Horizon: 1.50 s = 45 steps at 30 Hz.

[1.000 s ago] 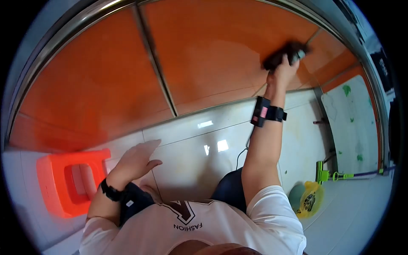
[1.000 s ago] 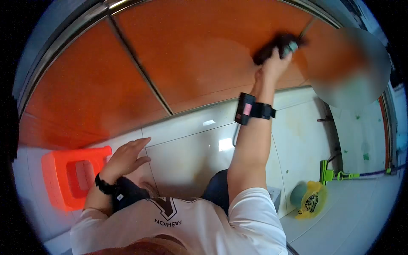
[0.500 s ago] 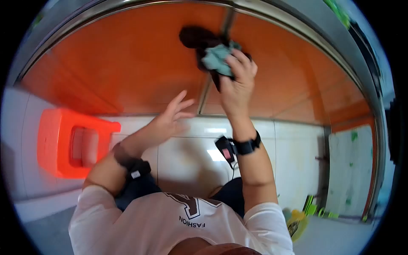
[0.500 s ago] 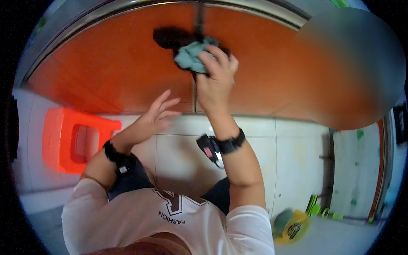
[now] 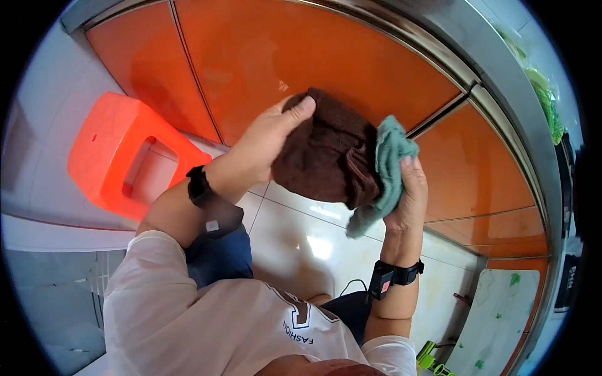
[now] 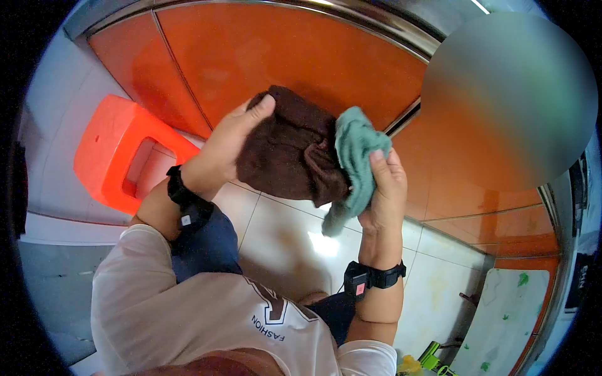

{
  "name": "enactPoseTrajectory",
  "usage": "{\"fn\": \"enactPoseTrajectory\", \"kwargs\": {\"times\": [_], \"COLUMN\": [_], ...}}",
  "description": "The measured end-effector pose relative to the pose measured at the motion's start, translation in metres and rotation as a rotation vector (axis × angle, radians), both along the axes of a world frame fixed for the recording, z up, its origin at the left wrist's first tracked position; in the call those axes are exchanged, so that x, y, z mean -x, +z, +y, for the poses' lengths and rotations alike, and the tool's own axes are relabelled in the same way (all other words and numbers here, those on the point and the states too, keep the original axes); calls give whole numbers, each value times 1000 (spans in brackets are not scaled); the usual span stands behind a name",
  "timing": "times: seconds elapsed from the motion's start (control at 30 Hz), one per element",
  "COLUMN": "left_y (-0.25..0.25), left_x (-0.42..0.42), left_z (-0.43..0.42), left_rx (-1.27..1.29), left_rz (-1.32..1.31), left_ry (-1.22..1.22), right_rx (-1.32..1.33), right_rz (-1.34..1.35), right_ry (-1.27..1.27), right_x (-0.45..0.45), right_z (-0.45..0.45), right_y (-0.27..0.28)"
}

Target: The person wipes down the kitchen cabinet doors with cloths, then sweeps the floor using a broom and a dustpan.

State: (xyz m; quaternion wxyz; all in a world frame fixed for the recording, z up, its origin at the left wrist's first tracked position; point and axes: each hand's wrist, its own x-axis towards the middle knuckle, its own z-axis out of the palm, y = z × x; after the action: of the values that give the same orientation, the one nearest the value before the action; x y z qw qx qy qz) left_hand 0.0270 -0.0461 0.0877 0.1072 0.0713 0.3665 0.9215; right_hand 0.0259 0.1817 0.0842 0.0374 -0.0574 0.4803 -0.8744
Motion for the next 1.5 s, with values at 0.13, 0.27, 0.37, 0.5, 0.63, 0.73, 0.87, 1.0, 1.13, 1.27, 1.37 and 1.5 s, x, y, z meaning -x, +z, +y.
{"fn": "enactPoseTrajectory", "kwargs": {"times": [0.13, 0.27, 0.37, 0.5, 0.63, 0.73, 0.87, 1.0, 1.13, 1.27, 1.37, 1.5], "left_y": [18, 34, 6, 18, -3, 17, 7, 10, -6, -11, -4, 0], "left_x": [6, 4, 31, 67, 112, 109, 103, 95, 146, 125, 96, 101], "left_z": [-3, -45, -40, 23, 95, 70, -2, -54, -88, -8, 59, 69], "left_rx": [-145, -333, 27, 1348, 1096, 940, 1334, 1497, 1255, 1521, 1583, 1533], "left_rz": [-134, 267, 595, 1461, 1474, 1245, 1003, 680, 555, 1027, 1344, 1381], "left_ry": [171, 273, 338, 992, 580, 318, 650, 1456, 2050, 1711, 1204, 1210], "right_rx": [26, 163, 142, 124, 145, 126, 137, 189, 217, -8, -118, -218], "right_rz": [5, -30, 60, 85, 70, 39, -18, -53, 19, 238, 376, 398], "right_ry": [-15, -214, -308, -377, -317, -361, -385, -406, -378, -614, -594, -643], "right_x": [7, 1, 6, 8, 7, 10, 13, 13, 16, 18, 27, 31], "right_z": [33, 31, 63, 77, 71, 74, 87, 100, 100, 69, 62, 73], "right_y": [-13, 2, -9, -18, -10, -14, -21, -18, -20, 2, -10, -14]}}
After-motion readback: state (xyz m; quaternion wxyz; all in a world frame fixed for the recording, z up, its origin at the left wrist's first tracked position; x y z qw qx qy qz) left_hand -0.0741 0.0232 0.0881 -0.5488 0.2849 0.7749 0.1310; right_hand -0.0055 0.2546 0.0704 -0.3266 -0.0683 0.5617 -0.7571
